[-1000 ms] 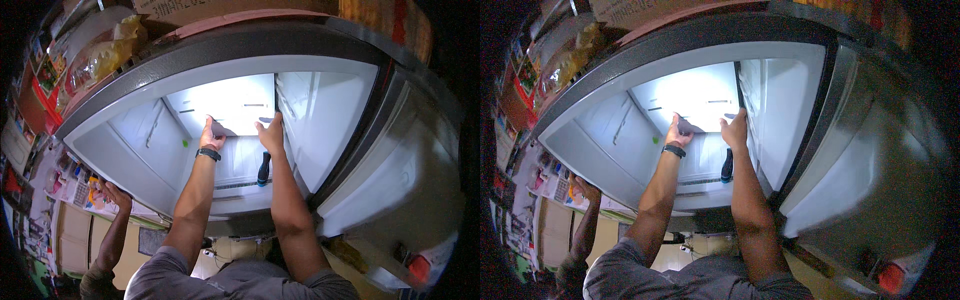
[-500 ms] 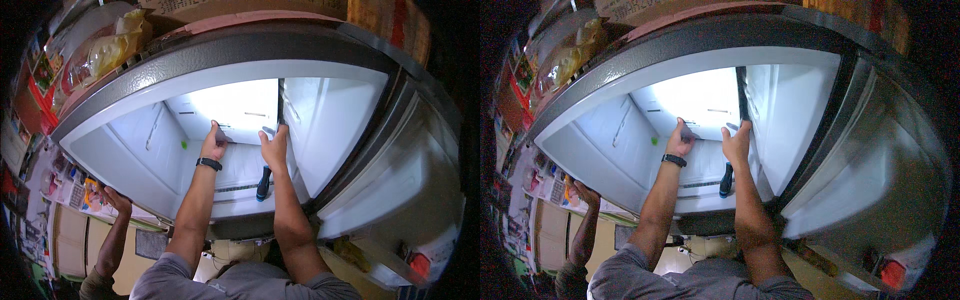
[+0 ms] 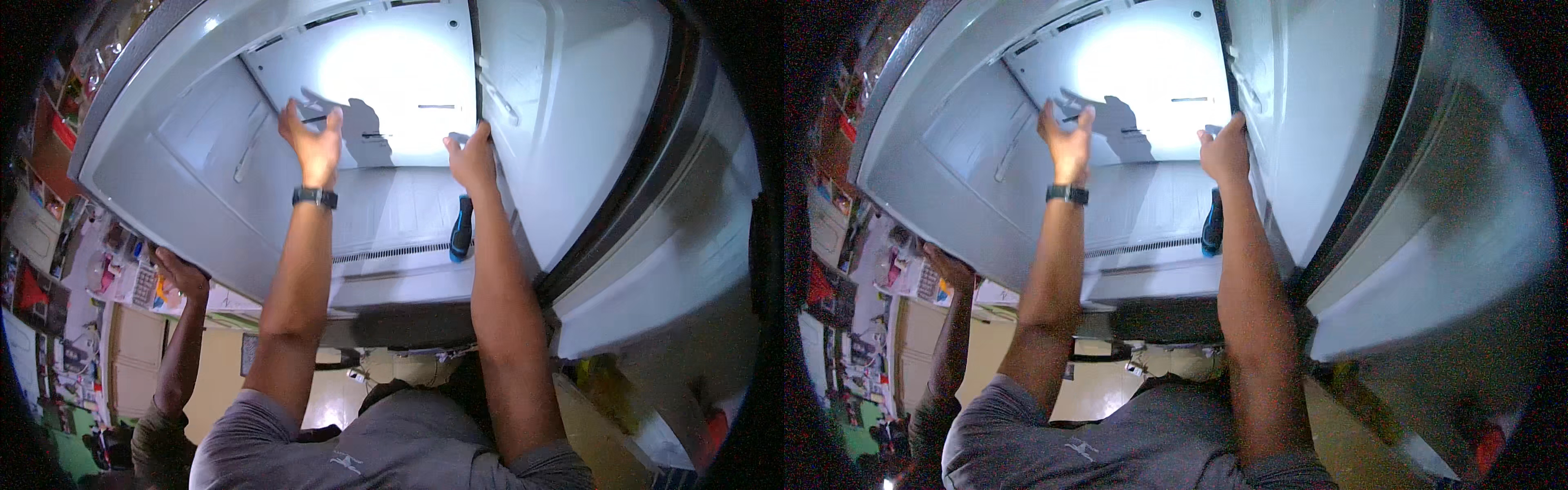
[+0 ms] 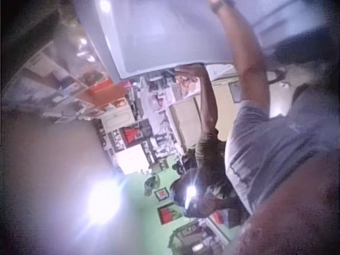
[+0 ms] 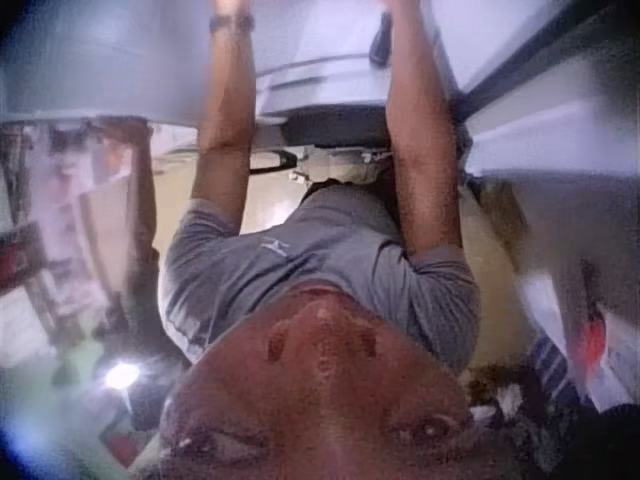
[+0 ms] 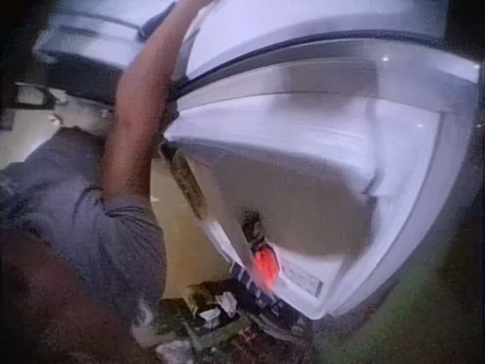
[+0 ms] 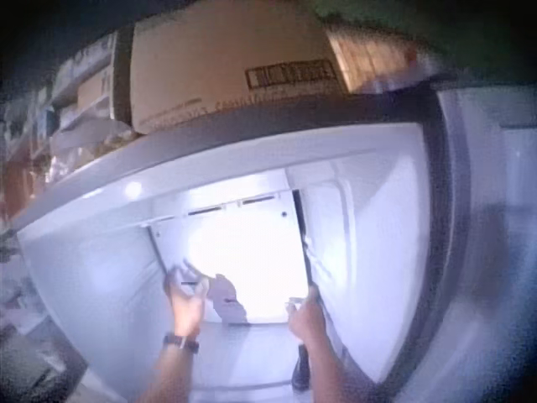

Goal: The person repairs a refrigerator by using a hair dryer to defrost the interior component, then removes the back panel by hand and with a screwdriver to access and work on the internal wiring and coils before reassembling the panel.

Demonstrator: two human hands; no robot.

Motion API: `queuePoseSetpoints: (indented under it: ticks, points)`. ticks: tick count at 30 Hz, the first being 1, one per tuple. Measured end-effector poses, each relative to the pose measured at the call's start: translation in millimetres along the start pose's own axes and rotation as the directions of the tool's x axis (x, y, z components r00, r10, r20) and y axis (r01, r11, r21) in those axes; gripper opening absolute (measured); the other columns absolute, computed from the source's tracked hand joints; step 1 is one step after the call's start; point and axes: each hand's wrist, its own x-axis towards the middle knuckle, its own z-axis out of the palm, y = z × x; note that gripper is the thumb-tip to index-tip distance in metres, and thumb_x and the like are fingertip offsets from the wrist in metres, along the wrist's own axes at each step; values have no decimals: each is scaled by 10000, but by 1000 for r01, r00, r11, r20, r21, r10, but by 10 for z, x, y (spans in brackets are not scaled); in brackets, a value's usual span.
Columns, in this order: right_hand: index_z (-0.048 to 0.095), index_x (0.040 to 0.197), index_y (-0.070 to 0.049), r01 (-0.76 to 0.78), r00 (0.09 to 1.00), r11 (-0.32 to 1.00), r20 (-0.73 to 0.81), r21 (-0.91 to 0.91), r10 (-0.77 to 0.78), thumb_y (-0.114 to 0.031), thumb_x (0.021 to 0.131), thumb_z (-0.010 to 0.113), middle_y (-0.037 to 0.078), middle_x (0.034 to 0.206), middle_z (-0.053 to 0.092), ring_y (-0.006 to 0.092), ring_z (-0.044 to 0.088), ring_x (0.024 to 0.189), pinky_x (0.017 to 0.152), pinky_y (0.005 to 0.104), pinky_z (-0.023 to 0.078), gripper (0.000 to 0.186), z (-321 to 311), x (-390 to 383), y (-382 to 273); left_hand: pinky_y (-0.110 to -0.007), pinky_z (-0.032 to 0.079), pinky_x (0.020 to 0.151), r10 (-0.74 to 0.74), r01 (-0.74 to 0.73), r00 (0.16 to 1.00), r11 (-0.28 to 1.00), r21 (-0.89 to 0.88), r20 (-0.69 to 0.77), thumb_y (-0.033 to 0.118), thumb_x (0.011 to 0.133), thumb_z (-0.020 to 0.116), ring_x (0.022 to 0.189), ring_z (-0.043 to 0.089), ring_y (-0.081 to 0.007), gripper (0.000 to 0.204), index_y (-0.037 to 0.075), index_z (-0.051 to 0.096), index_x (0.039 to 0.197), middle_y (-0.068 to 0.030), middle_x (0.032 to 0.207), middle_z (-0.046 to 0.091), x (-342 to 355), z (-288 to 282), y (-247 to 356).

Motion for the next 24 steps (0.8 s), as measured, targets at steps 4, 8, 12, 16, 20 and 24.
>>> queuePoseSetpoints:
  ticks: [4,8,12,16,20,24]
  points:
    - [354,1241,100,-38,999,999,-33,-25,37,-296,923,630,394,1203,548,515,558,1128,956,500,452,578,71,14,-12,-474,217,1201,-17,7,988,997,71,151,486,677,866,1496,81,-377,1238,-36,144,1537,-283,1589,85,541,-21,107]
    - [366,1159,148,-81,992,996,-96,39,84,-262,936,606,411,1153,545,515,572,1092,952,502,454,524,41,-147,-212,-481,179,1215,-126,118,976,991,58,178,616,559,892,1505,9,-403,1454,-15,39,1553,-294,1603,-3,546,101,200]
    - [366,1187,139,-86,990,995,-106,41,90,-259,952,576,407,1177,541,514,558,1120,979,509,432,507,-62,-210,-247,-488,163,1218,-128,119,963,992,52,236,613,543,900,1504,-4,-413,1488,-12,3,1553,-312,1597,-31,488,103,280]
    - [346,1232,127,-53,995,998,-81,13,54,-253,965,550,407,1197,534,520,554,1118,985,520,421,507,-23,-265,-271,-448,142,1228,-129,107,951,990,93,281,577,582,895,1508,-9,-403,1457,-12,-18,1553,-322,1592,-76,533,28,284]
    - [357,1234,108,13,996,1000,-94,20,-11,-241,994,490,398,1162,555,533,554,1104,957,541,427,444,112,-58,-12,-440,168,1224,29,-84,932,987,138,361,539,627,884,1503,57,-418,1356,-5,61,1558,-322,1596,-30,479,-131,120]
    - [454,1261,0,-202,973,963,-78,177,218,-210,1006,481,232,1056,648,379,665,889,766,468,530,332,-50,39,98,-490,224,1200,19,-75,889,992,105,457,499,716,851,1488,176,-390,1018,67,354,1491,-305,1576,178,-176,-223,53]
